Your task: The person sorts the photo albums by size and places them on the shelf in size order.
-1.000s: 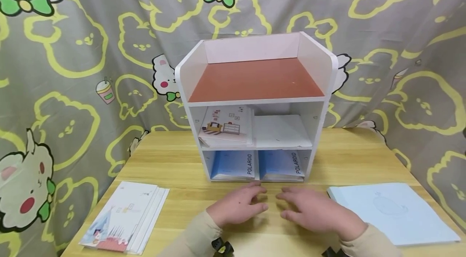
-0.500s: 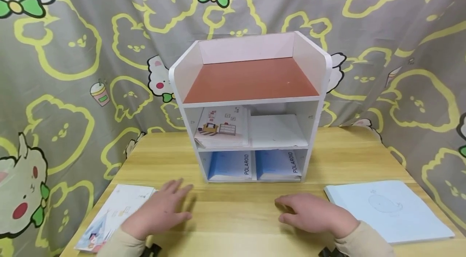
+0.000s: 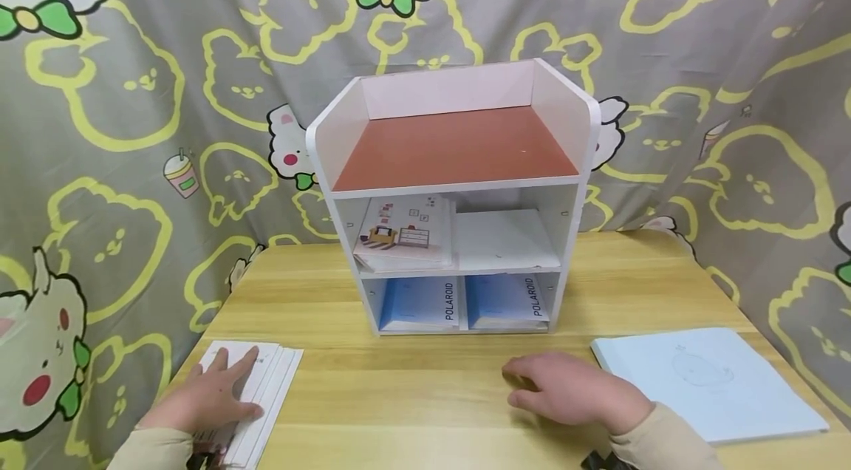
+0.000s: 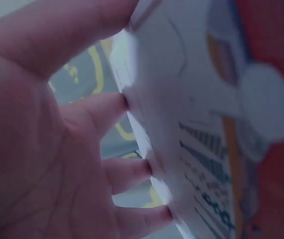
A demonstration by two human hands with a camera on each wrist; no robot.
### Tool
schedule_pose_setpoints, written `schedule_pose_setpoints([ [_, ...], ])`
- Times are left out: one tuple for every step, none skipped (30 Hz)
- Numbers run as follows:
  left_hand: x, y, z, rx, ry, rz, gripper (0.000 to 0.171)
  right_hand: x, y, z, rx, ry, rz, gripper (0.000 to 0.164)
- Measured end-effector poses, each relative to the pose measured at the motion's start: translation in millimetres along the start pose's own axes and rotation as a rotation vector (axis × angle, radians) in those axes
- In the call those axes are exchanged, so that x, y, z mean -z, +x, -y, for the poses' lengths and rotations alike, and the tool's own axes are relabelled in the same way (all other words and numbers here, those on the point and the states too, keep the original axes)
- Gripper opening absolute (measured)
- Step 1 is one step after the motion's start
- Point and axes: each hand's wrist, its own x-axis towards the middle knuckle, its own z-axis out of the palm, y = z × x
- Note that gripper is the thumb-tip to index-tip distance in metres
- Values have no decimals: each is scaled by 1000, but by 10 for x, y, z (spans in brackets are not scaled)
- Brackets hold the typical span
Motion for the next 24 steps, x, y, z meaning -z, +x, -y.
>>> schedule_pose_setpoints([
  [-13, 2, 8, -1, 1, 4, 107, 2, -1, 1, -1, -1, -1, 51],
  [-18, 3, 10, -3, 5, -2, 107, 5, -2, 3, 0, -3, -3, 51],
  [-16, 1, 8, -9, 8, -10, 107, 7, -2, 4, -1, -6, -5, 51],
  [-10, -3, 2, -10, 9, -15, 106, 9, -1, 7, 0, -10, -7, 51],
  [-4, -6, -2, -13, 12, -18, 106, 10, -1, 9, 0, -17, -10, 51],
  [0, -11, -6, -15, 11, -18, 105, 10, -1, 11, -1, -21, -11, 51],
  [2, -16, -9, -12, 7, -11, 105, 9, 0, 12, 1, -25, -14, 50],
  [0, -21, -10, -8, 4, -6, 105, 6, 1, 13, 2, -31, -14, 50],
  [-6, -27, -11, -5, 3, -3, 105, 4, 2, 13, 3, -32, -14, 49],
  [-13, -29, -10, -3, 3, -1, 106, 3, 3, 13, 3, -35, -15, 49],
  [-23, -30, -8, 0, 2, -1, 106, 2, 4, 13, 2, -37, -16, 49],
  [-30, -32, -8, 6, -1, -1, 106, 2, 4, 13, 3, -37, -16, 49],
  [-38, -31, -8, 7, 1, -7, 106, 1, 4, 14, 3, -38, -17, 49],
  [-46, -30, -7, 4, 6, -15, 106, 1, 4, 14, 3, -38, -17, 49],
  [-51, -28, -6, 2, 8, -19, 106, 1, 4, 15, 2, -36, -16, 49],
  [-56, -27, -5, 1, 6, -21, 106, 1, 4, 17, 2, -36, -15, 49],
  [-59, -24, -4, 0, 9, -23, 106, 0, 3, 19, 1, -34, -15, 49],
  [-58, -23, -5, -4, 12, -25, 105, -1, 2, 20, 0, -33, -14, 49],
  [-58, -21, -6, -9, 19, -26, 105, -2, 2, 21, 0, -33, -14, 49],
  [-58, -20, -8, -12, 25, -26, 105, -4, 1, 22, -1, -31, -13, 48],
  [-56, -18, -14, -13, 28, -23, 105, -5, 1, 22, 0, -31, -14, 48],
  [-53, -18, -22, -13, 32, -22, 105, -6, 0, 23, 0, -30, -15, 48],
  [-49, -16, -31, -19, 38, -25, 104, -7, 0, 22, 0, -31, -16, 48],
  [-45, -14, -41, -25, 43, -28, 104, -8, 0, 21, 0, -31, -18, 48],
])
